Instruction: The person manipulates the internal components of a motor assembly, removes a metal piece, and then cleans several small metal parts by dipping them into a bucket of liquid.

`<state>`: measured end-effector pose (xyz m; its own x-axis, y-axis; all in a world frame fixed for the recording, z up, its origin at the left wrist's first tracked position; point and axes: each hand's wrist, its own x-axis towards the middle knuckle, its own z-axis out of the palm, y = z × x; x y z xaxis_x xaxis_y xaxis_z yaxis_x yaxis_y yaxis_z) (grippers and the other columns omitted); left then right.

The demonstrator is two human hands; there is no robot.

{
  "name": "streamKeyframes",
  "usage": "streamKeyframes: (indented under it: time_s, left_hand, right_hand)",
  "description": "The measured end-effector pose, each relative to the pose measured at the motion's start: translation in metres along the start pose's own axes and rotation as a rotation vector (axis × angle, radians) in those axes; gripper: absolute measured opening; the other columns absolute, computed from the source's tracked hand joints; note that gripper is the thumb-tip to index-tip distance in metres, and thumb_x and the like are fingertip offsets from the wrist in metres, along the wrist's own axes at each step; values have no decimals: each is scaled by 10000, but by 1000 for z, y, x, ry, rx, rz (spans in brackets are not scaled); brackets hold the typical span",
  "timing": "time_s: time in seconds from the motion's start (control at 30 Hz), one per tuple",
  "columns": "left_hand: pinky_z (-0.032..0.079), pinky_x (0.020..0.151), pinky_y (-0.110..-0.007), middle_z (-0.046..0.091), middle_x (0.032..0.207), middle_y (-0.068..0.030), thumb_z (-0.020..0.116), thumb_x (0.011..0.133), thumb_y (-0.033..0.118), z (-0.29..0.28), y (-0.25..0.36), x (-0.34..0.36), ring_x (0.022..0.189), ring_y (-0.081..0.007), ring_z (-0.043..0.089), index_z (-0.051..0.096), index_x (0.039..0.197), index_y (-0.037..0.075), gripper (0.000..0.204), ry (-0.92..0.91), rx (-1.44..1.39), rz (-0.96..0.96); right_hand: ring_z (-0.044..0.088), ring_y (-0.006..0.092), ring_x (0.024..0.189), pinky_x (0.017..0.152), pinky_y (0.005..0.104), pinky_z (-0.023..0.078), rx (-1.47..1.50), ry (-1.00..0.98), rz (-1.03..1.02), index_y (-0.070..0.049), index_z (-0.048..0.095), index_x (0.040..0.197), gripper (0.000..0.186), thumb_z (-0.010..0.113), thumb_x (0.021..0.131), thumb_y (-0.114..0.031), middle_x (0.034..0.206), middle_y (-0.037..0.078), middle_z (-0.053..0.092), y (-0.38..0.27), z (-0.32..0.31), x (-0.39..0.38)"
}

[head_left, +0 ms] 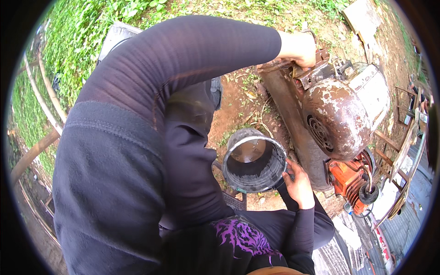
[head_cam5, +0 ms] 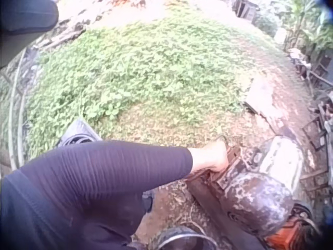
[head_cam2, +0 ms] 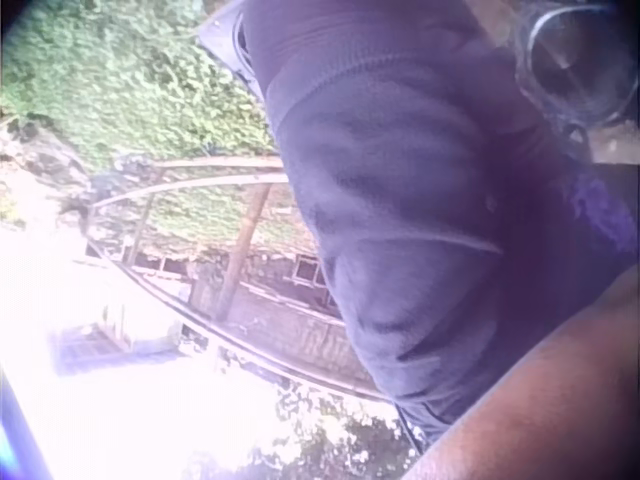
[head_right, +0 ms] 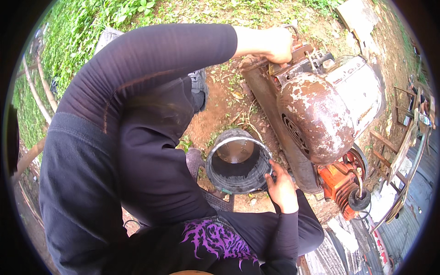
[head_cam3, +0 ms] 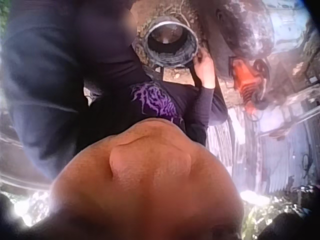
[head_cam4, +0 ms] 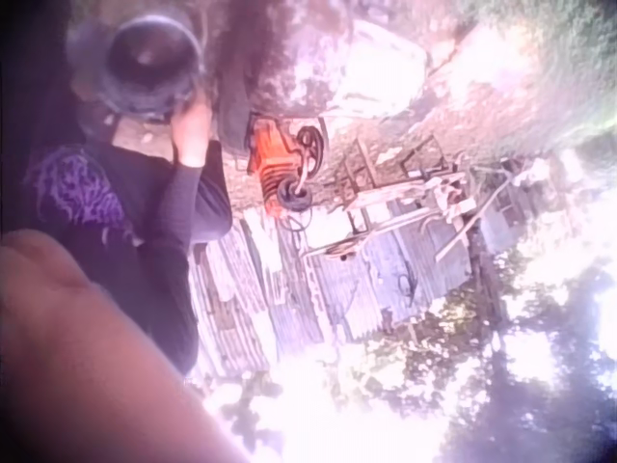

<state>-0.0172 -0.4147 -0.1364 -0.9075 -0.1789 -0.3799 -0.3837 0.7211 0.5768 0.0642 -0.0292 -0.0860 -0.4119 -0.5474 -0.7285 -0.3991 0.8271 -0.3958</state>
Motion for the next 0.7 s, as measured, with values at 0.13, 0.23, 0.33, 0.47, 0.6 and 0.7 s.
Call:
streamKeyframes:
  time_s: [0.13,0.23,0.33,0.47,0.6,0.7]
  left_hand:
    - [594,757,-416,754,899,-192,714,869,311,-6,20,40,814,-305,735,784,883,42,278,219,-1,45]
    - [599,766,-412,749,890,-191,656,910,305,-3,8,66,806,-320,733,774,916,36,294,311,34,93]
    - [598,783,-404,744,912,-193,627,947,364,-10,4,53,822,-330,729,765,976,37,356,179,119,120]
    - [569,767,-411,751,994,-141,771,883,393,-12,9,13,863,-254,687,757,1039,14,410,-154,-173,-46]
    - [545,676,-392,760,899,-102,812,831,166,7,-7,-3,753,-230,665,783,953,45,174,27,-476,-115]
    - [539,640,-379,758,858,-85,735,858,150,2,-4,19,708,-204,659,776,882,67,96,140,-471,15]
  right_hand:
    - [685,333,1072,941,419,533,10,-3,-15,-82,563,1418,531,711,912,-141,1271,209,663,6,4,5]
    - [687,331,1074,945,420,531,-24,-19,-29,-87,562,1420,532,710,912,-141,1272,217,662,4,3,7]
    - [691,321,1067,938,415,533,-4,-9,-21,-70,564,1414,527,708,909,-120,1267,212,669,3,1,5]
    - [699,297,1047,925,402,537,13,33,0,-42,572,1400,516,705,902,-80,1258,202,682,11,4,-1]
    - [697,299,1049,937,407,532,-5,19,8,-43,568,1403,520,706,903,-81,1264,208,678,-1,0,-2]
    - [685,328,1091,950,425,531,-9,-4,-18,-83,559,1419,518,699,924,-142,1293,209,659,-3,-2,2]
